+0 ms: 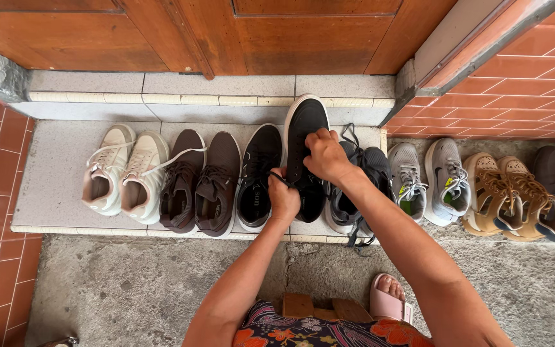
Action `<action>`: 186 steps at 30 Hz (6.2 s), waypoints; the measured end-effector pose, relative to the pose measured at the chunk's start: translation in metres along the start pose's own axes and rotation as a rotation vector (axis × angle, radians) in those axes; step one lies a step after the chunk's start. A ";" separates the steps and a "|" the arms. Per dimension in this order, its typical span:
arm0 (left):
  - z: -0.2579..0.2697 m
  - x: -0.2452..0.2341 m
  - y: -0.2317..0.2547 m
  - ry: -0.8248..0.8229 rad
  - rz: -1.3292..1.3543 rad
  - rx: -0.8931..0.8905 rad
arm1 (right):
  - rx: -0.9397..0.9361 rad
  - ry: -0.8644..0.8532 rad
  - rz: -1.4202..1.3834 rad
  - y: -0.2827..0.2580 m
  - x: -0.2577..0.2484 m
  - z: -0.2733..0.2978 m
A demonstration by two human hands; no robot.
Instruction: The person unlaces two pairs of shoes on a tiled entryway step, then relaces each shoe with its original laces. The person handles the shoes one at a time, removing laces completely before threading them back through the eyelets and tying them.
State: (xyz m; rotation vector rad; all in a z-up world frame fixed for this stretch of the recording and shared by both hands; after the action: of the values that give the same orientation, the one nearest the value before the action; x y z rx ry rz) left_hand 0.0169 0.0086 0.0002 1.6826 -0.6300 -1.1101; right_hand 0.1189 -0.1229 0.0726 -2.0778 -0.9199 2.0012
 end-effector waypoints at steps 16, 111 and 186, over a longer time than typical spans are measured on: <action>0.001 0.000 -0.013 -0.040 -0.032 0.048 | -0.105 -0.020 0.394 -0.037 -0.023 0.005; 0.003 0.002 0.043 -0.159 -0.021 0.140 | -0.263 0.359 0.231 -0.017 -0.066 0.056; -0.006 -0.003 0.046 -0.137 0.006 0.121 | 0.478 0.226 -1.907 0.028 -0.154 -0.017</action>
State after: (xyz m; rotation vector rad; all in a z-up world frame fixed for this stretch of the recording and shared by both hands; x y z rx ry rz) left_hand 0.0248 -0.0037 0.0443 1.7161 -0.8025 -1.2109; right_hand 0.1528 -0.2153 0.1952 -0.4038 -1.2763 0.6882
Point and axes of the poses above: each hand's wrist, its own z-axis away from the middle knuckle, its own x-axis out of the palm, y = z × x, the point moved 2 cm from there along -z, towards the middle knuckle, and after that the axes turned 6 degrees about y, right-handed, at the moved point
